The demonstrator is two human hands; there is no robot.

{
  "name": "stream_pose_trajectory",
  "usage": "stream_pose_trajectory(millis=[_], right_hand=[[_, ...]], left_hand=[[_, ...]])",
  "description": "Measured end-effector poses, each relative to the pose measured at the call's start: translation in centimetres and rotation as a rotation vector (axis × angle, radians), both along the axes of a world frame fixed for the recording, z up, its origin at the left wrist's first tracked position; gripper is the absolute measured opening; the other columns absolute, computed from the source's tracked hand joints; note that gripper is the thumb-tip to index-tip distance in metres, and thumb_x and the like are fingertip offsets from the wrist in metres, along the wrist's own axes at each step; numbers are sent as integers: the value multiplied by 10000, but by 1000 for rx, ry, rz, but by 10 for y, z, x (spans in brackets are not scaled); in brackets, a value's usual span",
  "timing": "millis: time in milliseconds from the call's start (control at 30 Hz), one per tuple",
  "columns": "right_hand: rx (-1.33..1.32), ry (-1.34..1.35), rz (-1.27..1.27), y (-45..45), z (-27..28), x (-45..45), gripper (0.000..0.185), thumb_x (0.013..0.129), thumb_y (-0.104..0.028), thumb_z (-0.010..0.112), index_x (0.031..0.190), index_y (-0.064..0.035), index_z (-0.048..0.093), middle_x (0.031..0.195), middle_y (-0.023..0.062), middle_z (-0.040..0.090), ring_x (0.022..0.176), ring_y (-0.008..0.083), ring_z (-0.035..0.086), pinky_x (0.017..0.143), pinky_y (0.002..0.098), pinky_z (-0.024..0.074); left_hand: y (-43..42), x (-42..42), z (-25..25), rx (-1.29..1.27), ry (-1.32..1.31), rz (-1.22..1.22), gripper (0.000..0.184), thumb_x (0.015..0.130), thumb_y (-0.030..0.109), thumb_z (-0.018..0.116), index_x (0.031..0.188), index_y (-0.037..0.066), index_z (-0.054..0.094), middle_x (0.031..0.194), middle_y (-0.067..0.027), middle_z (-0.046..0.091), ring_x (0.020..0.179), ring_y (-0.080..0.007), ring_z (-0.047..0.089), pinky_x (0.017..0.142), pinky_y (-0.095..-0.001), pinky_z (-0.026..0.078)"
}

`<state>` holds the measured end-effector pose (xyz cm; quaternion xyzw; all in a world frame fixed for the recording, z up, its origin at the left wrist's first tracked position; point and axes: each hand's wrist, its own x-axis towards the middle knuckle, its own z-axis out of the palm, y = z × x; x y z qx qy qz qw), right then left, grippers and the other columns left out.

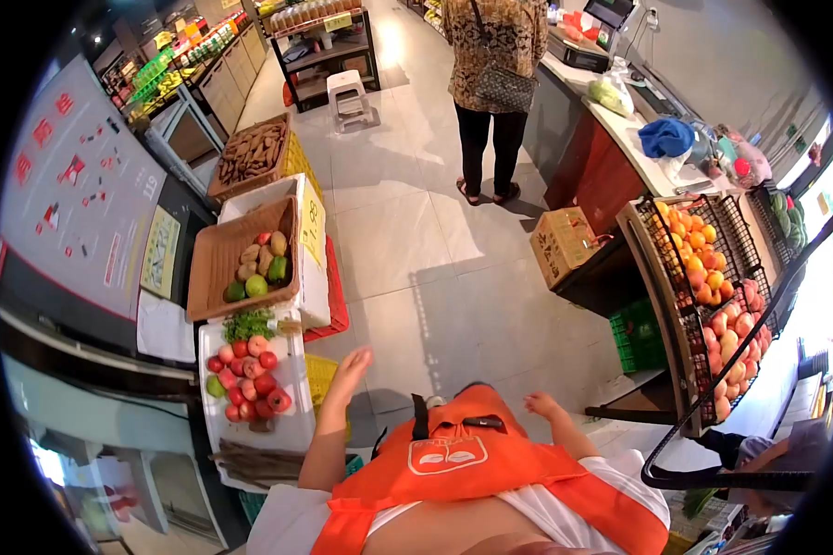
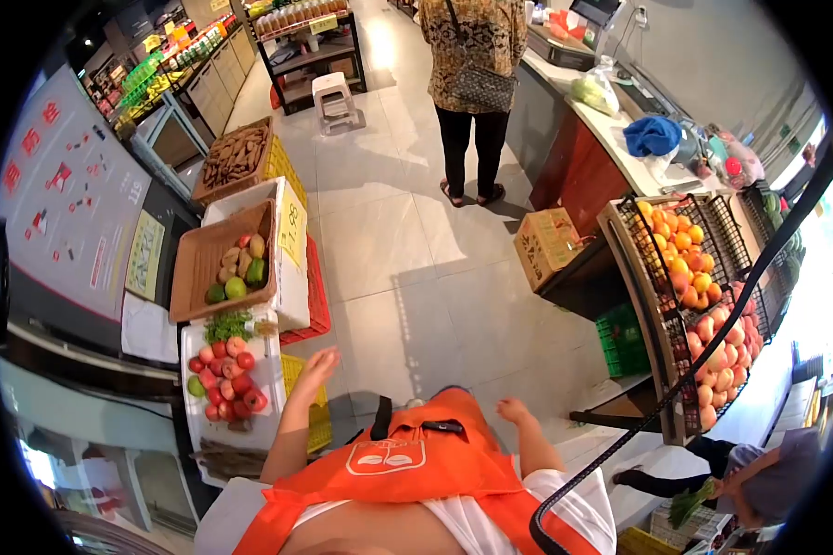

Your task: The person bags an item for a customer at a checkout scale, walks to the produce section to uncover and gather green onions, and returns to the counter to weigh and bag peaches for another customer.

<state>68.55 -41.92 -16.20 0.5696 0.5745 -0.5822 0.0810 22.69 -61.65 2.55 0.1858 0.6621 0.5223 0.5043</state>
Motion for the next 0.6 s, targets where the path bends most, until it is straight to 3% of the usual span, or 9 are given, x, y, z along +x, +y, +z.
stream_pose_trajectory(millis=[67, 167, 233, 400, 500, 600], right_hand=[[203, -296, 274, 27, -7, 20, 238, 766, -258, 517, 757, -47, 627, 755, 106, 626, 665, 224, 593, 623, 355, 466], [384, -404, 1141, 64, -53, 69, 226, 662, -267, 545, 762, -100, 658, 801, 132, 627, 785, 279, 604, 686, 388, 474], [337, -359, 1046, 90, -25, 73, 230, 643, -277, 554, 782, -128, 661, 843, 109, 630, 810, 277, 598, 686, 379, 479], [232, -405, 931, 231, -52, -3, 244, 698, -302, 529, 760, -95, 641, 806, 146, 613, 773, 323, 579, 673, 399, 463], [404, -357, 1091, 359, -69, -126, 254, 726, -298, 505, 732, -79, 633, 777, 158, 609, 743, 337, 577, 665, 414, 456], [806, -177, 1204, 490, -65, -316, 277, 754, -295, 481, 704, -64, 624, 749, 171, 605, 713, 350, 575, 658, 428, 448]], left_hand=[[80, -22, 33, 67, -9, -31, 427, 861, 352, 493, 1181, 72, 454, 1159, -57, 507, 1093, -161, 457, 917, -329, 320], [179, -58, 68, 193, 1, -75, 403, 864, 334, 494, 1161, 62, 467, 1148, -59, 511, 1079, -155, 464, 903, -307, 336], [235, -81, 74, 274, 35, -93, 388, 869, 325, 486, 1150, 58, 475, 1143, -62, 511, 1071, -159, 469, 892, -303, 348], [352, -153, 71, 286, 87, -46, 309, 867, 266, 506, 1082, 45, 525, 1063, -51, 556, 1045, -149, 482, 903, -275, 346], [397, -198, 75, 306, 124, 26, 293, 866, 246, 507, 1075, 40, 526, 1075, -54, 552, 1050, -151, 481, 907, -278, 343], [406, -242, 66, 240, 83, 233, 309, 867, 268, 502, 1081, 46, 524, 1096, -57, 547, 1062, -153, 478, 901, -287, 345]])
